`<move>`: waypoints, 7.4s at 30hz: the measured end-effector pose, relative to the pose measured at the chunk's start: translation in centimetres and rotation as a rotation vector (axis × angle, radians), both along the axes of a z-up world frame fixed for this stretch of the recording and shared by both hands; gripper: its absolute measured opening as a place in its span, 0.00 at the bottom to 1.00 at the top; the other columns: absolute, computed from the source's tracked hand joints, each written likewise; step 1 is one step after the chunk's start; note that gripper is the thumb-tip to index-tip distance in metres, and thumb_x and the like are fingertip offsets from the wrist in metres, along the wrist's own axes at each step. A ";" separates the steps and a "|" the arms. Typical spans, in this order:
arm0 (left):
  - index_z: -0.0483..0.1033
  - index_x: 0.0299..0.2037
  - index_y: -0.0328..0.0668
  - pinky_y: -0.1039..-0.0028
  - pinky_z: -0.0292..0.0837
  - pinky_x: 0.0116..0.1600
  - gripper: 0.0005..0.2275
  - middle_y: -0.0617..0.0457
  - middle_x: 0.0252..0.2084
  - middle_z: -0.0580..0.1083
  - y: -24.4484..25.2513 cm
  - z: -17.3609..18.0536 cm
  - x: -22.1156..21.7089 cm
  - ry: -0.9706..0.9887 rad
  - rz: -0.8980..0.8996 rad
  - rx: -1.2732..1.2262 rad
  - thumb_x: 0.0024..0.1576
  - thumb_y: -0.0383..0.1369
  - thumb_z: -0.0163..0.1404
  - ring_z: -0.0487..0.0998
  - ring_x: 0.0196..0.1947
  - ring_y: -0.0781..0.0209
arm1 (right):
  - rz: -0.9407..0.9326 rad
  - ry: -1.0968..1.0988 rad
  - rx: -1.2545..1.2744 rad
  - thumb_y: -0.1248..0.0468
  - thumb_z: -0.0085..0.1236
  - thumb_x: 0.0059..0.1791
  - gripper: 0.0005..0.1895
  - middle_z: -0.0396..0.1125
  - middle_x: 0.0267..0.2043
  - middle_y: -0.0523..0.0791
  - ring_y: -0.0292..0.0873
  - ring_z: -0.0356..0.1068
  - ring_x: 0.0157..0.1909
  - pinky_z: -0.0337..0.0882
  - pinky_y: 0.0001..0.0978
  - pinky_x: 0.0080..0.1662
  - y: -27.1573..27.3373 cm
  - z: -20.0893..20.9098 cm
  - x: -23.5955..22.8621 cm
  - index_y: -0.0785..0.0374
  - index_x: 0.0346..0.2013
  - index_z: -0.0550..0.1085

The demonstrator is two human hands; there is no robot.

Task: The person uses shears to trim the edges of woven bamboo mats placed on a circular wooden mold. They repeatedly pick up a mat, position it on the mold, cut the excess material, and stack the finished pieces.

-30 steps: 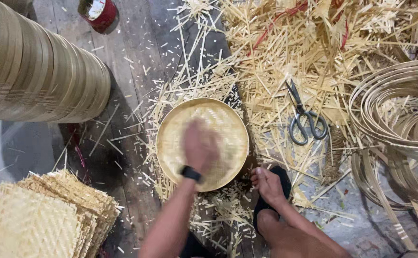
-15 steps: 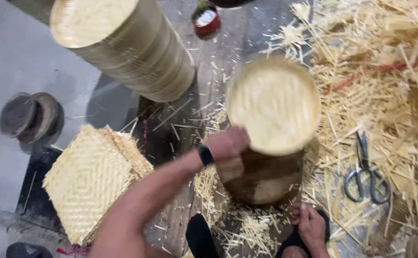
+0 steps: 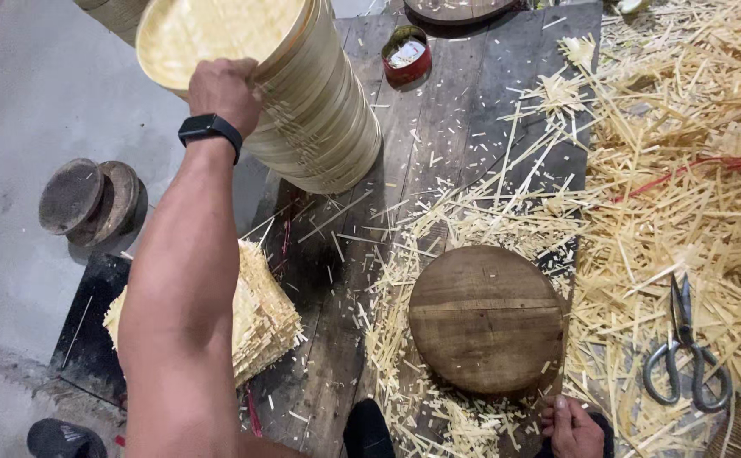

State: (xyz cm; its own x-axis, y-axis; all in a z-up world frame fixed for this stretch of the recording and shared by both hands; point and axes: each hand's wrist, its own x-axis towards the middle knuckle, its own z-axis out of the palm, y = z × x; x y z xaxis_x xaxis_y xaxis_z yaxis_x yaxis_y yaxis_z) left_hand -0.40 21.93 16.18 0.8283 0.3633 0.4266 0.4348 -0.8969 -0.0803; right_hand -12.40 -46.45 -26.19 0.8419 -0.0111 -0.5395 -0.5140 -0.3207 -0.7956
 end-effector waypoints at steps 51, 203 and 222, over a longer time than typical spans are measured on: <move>0.84 0.35 0.46 0.47 0.75 0.40 0.12 0.35 0.30 0.78 -7.7 -12.5 -35.0 0.407 0.201 -0.421 0.58 0.39 0.48 0.79 0.32 0.33 | 0.225 -0.157 -0.037 0.58 0.51 0.58 0.16 0.72 0.26 0.47 0.37 0.68 0.26 0.70 0.30 0.31 0.3 3.6 -0.4 0.69 0.39 0.78; 0.77 0.52 0.33 0.75 0.70 0.33 0.18 0.58 0.28 0.68 -32.4 -14.0 -13.2 -0.850 -0.574 -2.614 0.69 0.44 0.46 0.69 0.28 0.66 | 0.477 -1.245 -0.902 0.28 0.66 0.46 0.67 0.26 0.77 0.62 0.66 0.22 0.80 0.30 0.70 0.76 9.9 35.6 9.3 0.52 0.80 0.35; 0.59 0.14 0.51 0.76 0.47 0.17 0.37 0.65 0.13 0.56 -36.2 -8.5 -11.1 0.446 -0.289 -1.859 0.50 0.75 0.19 0.53 0.12 0.72 | 1.151 -1.435 -0.640 0.57 0.62 0.44 0.13 0.63 0.26 0.45 0.43 0.68 0.28 0.68 0.38 0.27 14.8 35.7 7.2 0.62 0.24 0.70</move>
State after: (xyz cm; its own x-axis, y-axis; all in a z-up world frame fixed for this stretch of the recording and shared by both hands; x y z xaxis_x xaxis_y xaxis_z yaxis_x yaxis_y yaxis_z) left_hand -11.46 -14.25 7.72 0.8603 -0.1041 -0.4991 0.5013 -0.0061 0.8653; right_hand -5.25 -31.67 9.48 0.3297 0.8939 0.3036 0.9397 -0.3418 -0.0141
